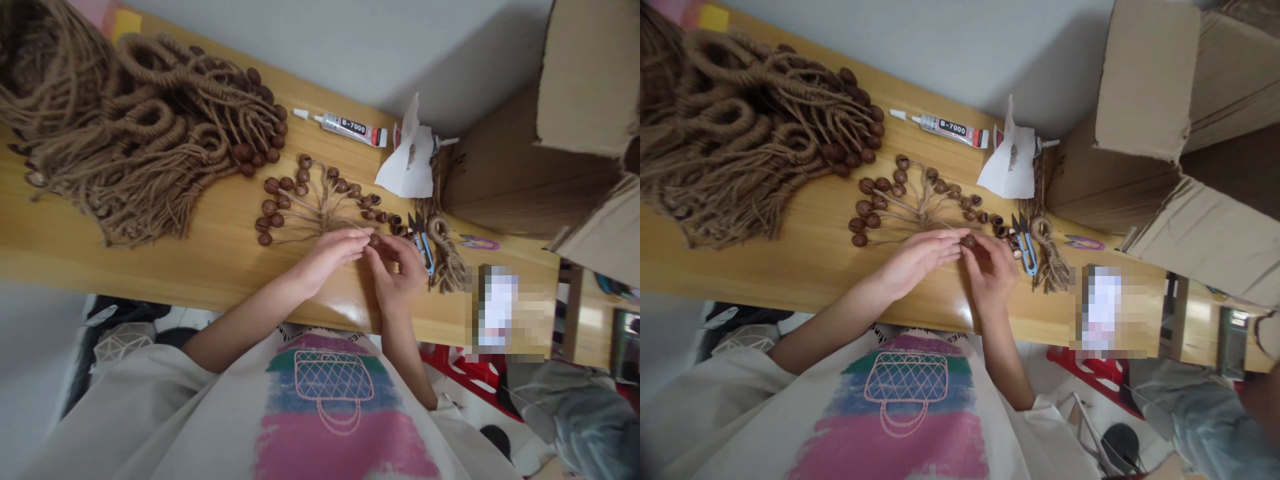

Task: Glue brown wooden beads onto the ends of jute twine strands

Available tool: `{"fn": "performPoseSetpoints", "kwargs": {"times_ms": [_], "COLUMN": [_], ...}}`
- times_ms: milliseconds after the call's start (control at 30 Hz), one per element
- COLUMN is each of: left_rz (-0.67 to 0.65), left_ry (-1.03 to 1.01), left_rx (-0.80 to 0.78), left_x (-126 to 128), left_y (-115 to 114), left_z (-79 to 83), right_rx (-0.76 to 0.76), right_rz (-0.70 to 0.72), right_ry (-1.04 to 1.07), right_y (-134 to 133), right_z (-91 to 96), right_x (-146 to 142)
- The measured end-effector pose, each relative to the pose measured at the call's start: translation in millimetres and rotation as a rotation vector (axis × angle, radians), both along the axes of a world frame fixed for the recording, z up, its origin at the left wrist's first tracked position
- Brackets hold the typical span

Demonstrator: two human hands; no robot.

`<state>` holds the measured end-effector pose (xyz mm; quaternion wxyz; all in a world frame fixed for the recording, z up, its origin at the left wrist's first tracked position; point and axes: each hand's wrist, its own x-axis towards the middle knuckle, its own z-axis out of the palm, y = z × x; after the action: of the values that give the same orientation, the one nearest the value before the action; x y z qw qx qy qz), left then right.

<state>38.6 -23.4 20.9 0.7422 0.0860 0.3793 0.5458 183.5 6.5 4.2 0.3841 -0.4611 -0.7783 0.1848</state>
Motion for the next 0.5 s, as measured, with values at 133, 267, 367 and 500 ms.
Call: {"fn": "performPoseSetpoints", "kwargs": {"times_ms": [133,267,367,500], "left_rz": [0.008,0.015,0.015,0.039], "left_ry": [0.004,-0.001,-0.001,0.089], "left_rx": [-0.001,-0.003,0.01,0.014], "left_x": [0.5,0.7,0.8,2.4], "left_y": [1.0,1.2,0.9,1.1], "left_z": [-0.7,-2.9,-4.2,-5.0], "right_rx": [0.083,0.133,0.15,0.167], "right_rz": [0.024,0.046,0.045,0.061], "right_ry": [-0.003,-0.006,-0.009,-0.009], "right_y": [1.5,2.4,2.8,2.1], "right_z": [-1.1,-1.9,-1.5,0.4], "right_x": [-0.2,-0.9,-1.1,-1.0]}}
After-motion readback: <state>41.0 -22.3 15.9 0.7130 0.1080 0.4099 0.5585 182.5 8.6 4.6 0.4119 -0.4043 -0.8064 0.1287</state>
